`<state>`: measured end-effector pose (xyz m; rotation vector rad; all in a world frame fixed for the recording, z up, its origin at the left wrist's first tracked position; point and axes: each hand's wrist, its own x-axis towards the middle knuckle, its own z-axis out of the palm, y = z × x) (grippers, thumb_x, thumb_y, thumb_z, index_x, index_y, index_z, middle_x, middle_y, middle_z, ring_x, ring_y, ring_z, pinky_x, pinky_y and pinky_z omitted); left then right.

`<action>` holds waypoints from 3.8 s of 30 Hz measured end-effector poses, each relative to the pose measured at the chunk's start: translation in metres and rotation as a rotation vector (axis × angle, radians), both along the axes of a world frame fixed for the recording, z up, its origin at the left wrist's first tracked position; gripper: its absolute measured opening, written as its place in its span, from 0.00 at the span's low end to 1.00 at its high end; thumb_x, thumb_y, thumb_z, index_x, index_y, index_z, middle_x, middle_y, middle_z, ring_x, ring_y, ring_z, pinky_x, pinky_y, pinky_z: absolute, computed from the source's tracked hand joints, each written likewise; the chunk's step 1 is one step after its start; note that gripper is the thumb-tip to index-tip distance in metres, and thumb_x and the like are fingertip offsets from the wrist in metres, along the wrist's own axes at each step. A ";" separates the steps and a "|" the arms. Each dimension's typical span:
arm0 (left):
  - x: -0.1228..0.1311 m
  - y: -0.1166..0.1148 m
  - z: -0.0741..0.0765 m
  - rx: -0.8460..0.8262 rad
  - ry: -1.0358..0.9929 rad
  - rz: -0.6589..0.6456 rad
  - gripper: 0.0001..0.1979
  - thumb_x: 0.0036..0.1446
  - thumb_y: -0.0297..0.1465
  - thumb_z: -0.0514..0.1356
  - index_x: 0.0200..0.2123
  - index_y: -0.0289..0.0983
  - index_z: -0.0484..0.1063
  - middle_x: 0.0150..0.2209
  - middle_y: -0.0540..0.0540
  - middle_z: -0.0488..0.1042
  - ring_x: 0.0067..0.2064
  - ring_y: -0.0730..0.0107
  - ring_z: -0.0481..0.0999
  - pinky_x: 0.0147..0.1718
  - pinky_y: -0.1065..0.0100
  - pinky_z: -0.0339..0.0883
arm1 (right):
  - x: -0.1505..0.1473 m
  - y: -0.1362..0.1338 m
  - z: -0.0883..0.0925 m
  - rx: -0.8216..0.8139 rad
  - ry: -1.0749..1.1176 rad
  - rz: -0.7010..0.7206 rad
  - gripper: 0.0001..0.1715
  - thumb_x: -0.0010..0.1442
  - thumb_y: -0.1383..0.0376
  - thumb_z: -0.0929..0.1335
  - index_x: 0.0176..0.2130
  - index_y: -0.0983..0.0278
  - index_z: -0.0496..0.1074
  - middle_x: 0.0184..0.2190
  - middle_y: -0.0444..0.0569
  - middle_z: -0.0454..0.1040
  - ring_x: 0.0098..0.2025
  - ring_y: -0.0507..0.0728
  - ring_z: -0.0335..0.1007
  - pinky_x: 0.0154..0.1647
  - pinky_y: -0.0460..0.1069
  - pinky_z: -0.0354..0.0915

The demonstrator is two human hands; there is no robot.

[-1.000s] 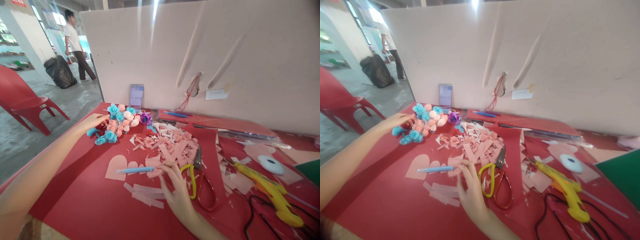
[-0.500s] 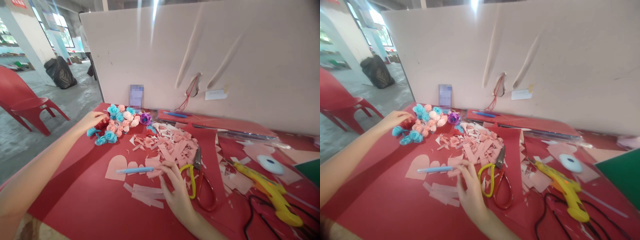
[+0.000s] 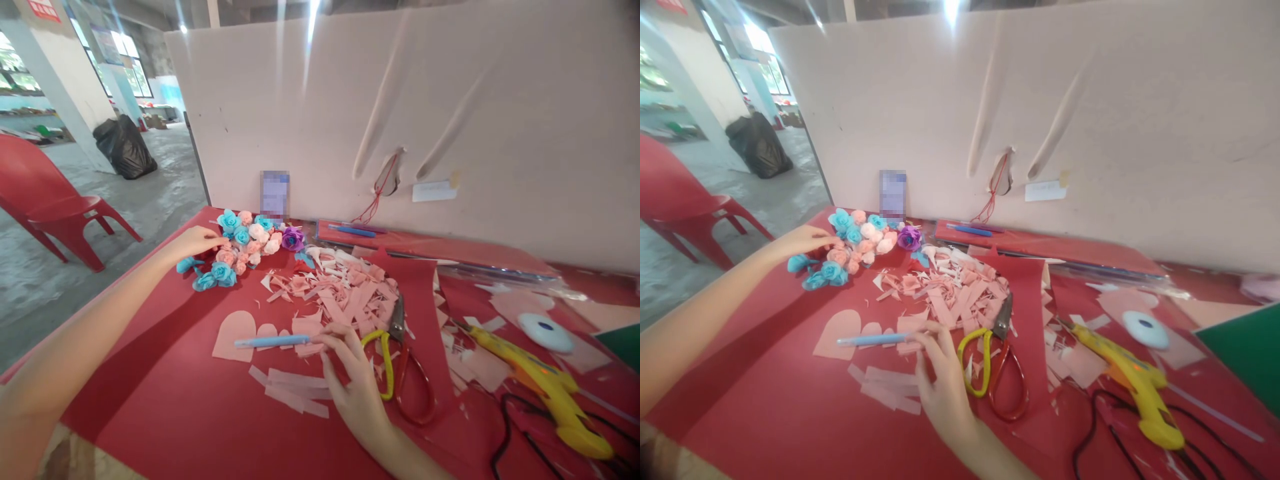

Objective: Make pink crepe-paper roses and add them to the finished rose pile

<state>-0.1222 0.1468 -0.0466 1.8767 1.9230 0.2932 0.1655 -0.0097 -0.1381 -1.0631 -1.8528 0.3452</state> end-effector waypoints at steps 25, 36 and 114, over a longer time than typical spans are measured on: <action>-0.013 0.001 0.004 -0.042 -0.101 0.057 0.13 0.57 0.37 0.55 0.36 0.32 0.71 0.35 0.47 0.74 0.34 0.69 0.74 0.33 0.65 0.69 | 0.001 -0.001 0.000 0.009 -0.025 0.005 0.18 0.53 0.78 0.59 0.39 0.60 0.67 0.36 0.50 0.65 0.41 0.55 0.66 0.38 0.48 0.67; -0.043 -0.034 -0.010 0.149 -0.204 0.000 0.17 0.44 0.43 0.58 0.35 0.40 0.73 0.38 0.49 0.78 0.41 0.61 0.75 0.41 0.68 0.68 | 0.001 0.001 0.001 0.017 -0.030 -0.012 0.15 0.54 0.76 0.60 0.36 0.61 0.69 0.36 0.50 0.65 0.41 0.55 0.67 0.38 0.48 0.67; -0.058 0.002 -0.033 0.150 0.063 -0.398 0.27 0.52 0.39 0.58 0.54 0.36 0.59 0.54 0.41 0.64 0.53 0.57 0.65 0.51 0.56 0.59 | 0.002 0.002 -0.004 0.015 -0.047 0.008 0.15 0.54 0.76 0.60 0.37 0.61 0.68 0.36 0.49 0.65 0.40 0.55 0.66 0.39 0.47 0.65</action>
